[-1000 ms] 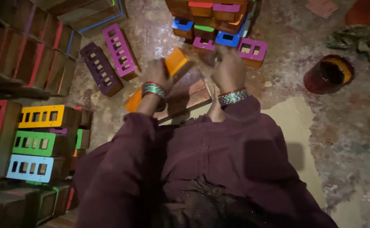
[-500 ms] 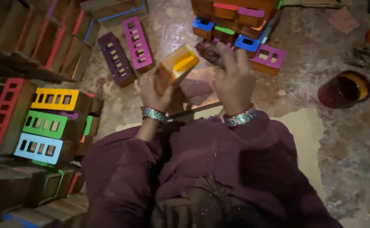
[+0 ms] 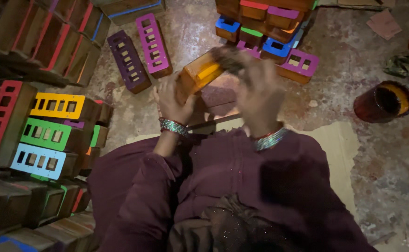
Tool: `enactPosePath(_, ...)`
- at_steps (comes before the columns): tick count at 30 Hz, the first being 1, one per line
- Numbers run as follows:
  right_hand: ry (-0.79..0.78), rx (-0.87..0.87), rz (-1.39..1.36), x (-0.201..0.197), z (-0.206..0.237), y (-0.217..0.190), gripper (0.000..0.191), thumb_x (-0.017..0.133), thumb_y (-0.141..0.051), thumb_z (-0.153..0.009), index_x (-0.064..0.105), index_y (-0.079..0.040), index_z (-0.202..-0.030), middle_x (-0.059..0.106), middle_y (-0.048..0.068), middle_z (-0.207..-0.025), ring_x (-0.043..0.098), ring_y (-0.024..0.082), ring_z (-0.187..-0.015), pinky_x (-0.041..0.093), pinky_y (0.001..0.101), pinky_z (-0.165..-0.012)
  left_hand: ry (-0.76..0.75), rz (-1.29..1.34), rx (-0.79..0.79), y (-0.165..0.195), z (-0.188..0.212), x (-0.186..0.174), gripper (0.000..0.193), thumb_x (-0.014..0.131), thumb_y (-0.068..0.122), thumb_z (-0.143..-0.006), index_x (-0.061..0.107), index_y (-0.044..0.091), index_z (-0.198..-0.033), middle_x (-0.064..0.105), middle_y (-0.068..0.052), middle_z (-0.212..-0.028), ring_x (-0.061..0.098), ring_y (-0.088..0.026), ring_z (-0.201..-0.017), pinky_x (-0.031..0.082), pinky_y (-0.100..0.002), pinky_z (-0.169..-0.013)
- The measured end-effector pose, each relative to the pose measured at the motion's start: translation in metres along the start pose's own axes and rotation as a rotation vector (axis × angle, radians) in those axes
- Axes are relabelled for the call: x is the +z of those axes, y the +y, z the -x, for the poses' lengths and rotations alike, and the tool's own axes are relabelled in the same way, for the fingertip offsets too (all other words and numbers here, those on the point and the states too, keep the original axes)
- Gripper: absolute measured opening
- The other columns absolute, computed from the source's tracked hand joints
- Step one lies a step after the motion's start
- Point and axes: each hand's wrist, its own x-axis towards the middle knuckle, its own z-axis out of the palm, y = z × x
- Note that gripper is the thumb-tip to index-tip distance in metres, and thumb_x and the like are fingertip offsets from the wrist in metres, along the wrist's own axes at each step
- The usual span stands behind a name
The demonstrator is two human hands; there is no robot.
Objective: The person sits on the floor and repeatedly applies a dark substance from a small container to rectangular wooden blocks using a cloth. They wipe each block thoroughly, rotate it to cover all sides, and place it aside before picking up another block to repeat the process.
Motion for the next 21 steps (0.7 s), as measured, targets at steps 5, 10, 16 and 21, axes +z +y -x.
enactPosePath(5, -0.098, -0.187, -0.098, 0.002, 0.025, -0.031, 0.054, 0.07, -0.009, -0.087, 0.061, -0.02, -0.139, 0.058, 0.012, -0.106, 0.063, 0.033, -0.085, 0.052, 0.0438, -0.07, -0.029, -0.091, 0.019, 0.004, 0.005, 0.008, 0.077, 0.081, 0.027, -0.068, 0.051, 0.013, -0.137, 0.059, -0.017, -0.138, 0.05, -0.037, -0.137, 0.019, -0.065, -0.122)
enactPosePath(10, -0.144, 0.125, -0.101, 0.001, -0.004, -0.003, 0.05, 0.066, -0.006, -0.094, 0.062, -0.023, -0.14, 0.061, 0.01, -0.109, 0.065, 0.028, -0.08, 0.052, 0.0403, -0.066, -0.046, 0.031, 0.029, -0.006, 0.009, 0.001, 0.077, 0.08, 0.028, -0.076, 0.051, 0.015, -0.147, 0.058, -0.015, -0.143, 0.048, -0.037, -0.14, 0.026, -0.06, -0.125)
enactPosePath(16, -0.003, -0.191, -0.102, -0.001, 0.017, -0.029, 0.054, 0.069, -0.01, -0.09, 0.057, -0.023, -0.141, 0.061, 0.008, -0.11, 0.066, 0.03, -0.097, 0.054, 0.0455, -0.085, 0.011, -0.026, 0.063, -0.008, 0.014, 0.012, 0.081, 0.083, 0.027, -0.07, 0.05, 0.01, -0.143, 0.055, -0.018, -0.142, 0.046, -0.038, -0.139, 0.019, -0.065, -0.12)
enactPosePath(21, -0.079, -0.129, -0.073, 0.012, 0.024, -0.03, 0.053, 0.065, -0.006, -0.089, 0.062, -0.019, -0.14, 0.065, 0.017, -0.114, 0.066, 0.032, -0.091, 0.055, 0.0412, -0.073, -0.019, -0.017, 0.026, -0.011, 0.015, 0.003, 0.079, 0.083, 0.023, -0.071, 0.051, 0.012, -0.143, 0.058, -0.013, -0.14, 0.048, -0.034, -0.139, 0.018, -0.063, -0.122)
